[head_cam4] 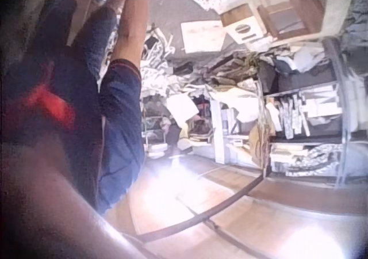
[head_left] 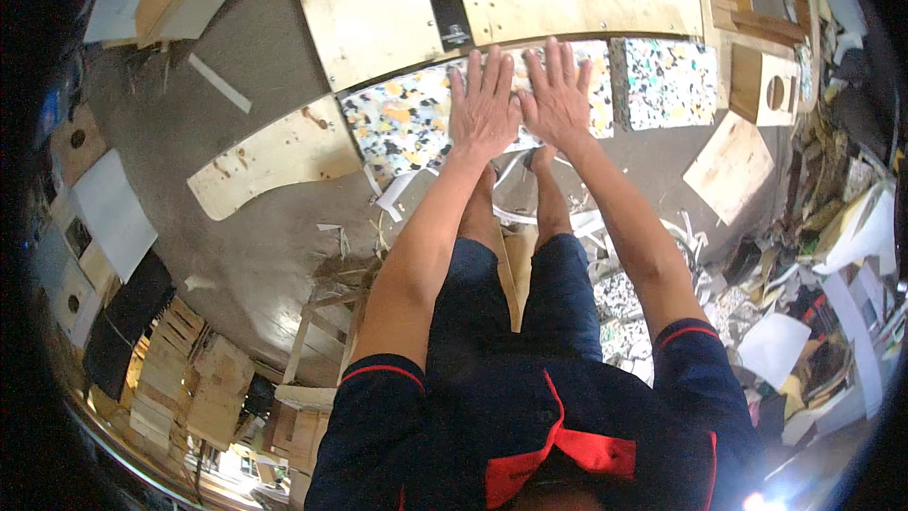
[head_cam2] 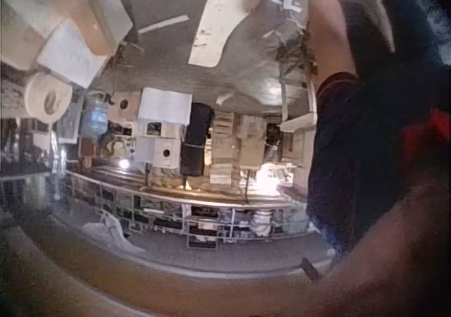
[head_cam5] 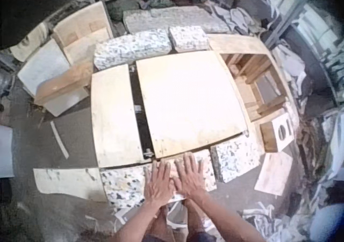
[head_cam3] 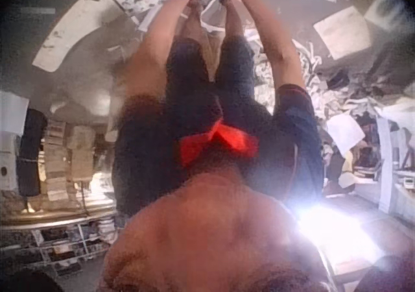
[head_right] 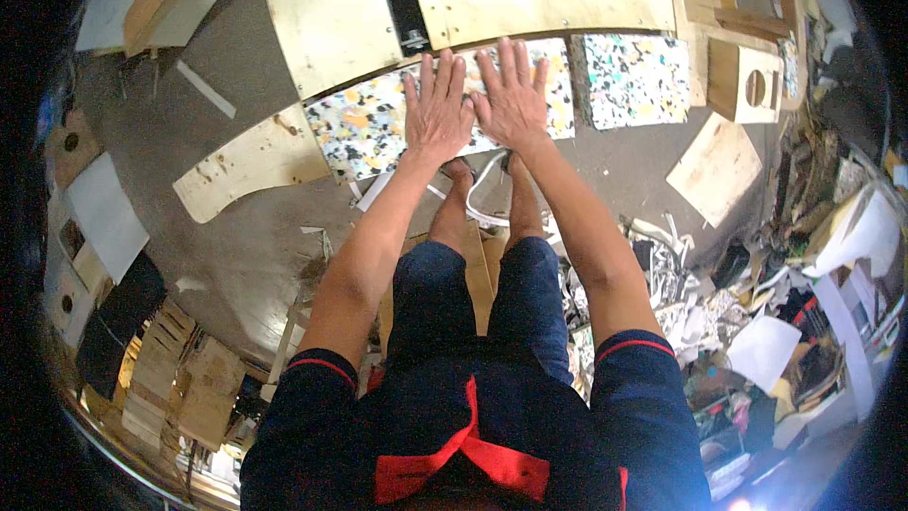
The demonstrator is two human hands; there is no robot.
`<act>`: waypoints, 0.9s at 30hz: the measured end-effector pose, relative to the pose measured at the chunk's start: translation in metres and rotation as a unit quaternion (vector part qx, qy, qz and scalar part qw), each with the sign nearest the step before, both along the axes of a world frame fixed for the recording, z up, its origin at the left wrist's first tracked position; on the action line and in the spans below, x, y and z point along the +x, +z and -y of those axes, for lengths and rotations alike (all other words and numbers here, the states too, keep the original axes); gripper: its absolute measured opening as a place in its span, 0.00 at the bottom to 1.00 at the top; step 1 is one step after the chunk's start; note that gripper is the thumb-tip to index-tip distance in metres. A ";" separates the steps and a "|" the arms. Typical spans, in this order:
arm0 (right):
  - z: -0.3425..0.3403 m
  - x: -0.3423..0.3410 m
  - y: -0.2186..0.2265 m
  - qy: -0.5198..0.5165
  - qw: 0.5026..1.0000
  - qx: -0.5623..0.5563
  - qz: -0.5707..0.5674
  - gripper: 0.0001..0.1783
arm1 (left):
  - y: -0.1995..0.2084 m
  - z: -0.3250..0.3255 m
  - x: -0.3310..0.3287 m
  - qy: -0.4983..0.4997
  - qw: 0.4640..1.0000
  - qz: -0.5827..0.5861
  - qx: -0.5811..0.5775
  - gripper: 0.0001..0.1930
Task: The person measures and marks a speckled composite board, then applies adhesive with a spray gun and fits the board into a wooden cabinet frame. They adjust the board's position and use a metal ruler to check alignment within the frame.
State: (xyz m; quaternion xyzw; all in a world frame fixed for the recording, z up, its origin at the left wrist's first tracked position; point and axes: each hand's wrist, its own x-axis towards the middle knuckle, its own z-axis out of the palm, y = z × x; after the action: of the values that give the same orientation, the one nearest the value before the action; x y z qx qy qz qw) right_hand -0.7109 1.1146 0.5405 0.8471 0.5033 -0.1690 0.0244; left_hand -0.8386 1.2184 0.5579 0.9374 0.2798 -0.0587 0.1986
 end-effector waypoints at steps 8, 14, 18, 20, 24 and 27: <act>0.012 -0.001 -0.011 0.002 0.998 0.056 0.004 0.45 | -0.026 -0.032 -0.074 0.196 0.979 -0.048 0.012 0.45; 0.031 0.015 -0.012 -0.039 0.999 0.018 0.023 0.50 | -0.035 -0.032 -0.078 0.267 0.949 -0.148 0.074 0.47; 0.033 0.015 -0.006 -0.028 0.996 0.081 0.024 0.48 | -0.036 -0.033 -0.080 0.266 0.951 -0.143 0.061 0.47; 0.036 0.014 -0.002 -0.051 0.998 -0.007 0.031 0.48 | -0.036 -0.032 -0.079 0.266 0.951 -0.138 0.072 0.45; 0.041 0.014 -0.001 -0.054 0.997 0.048 0.009 0.48 | -0.037 -0.030 -0.078 0.257 0.948 -0.166 0.085 0.45; 0.032 -0.001 0.004 -0.104 0.992 0.071 0.026 0.47 | -0.035 -0.031 -0.074 0.256 0.951 -0.139 0.099 0.44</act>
State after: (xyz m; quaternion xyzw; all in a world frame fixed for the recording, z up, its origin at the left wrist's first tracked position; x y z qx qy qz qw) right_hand -0.7119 1.0828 0.5442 0.8986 0.4221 -0.1129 -0.0404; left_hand -0.9123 1.2495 0.5227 0.8318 0.5396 -0.1079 0.0720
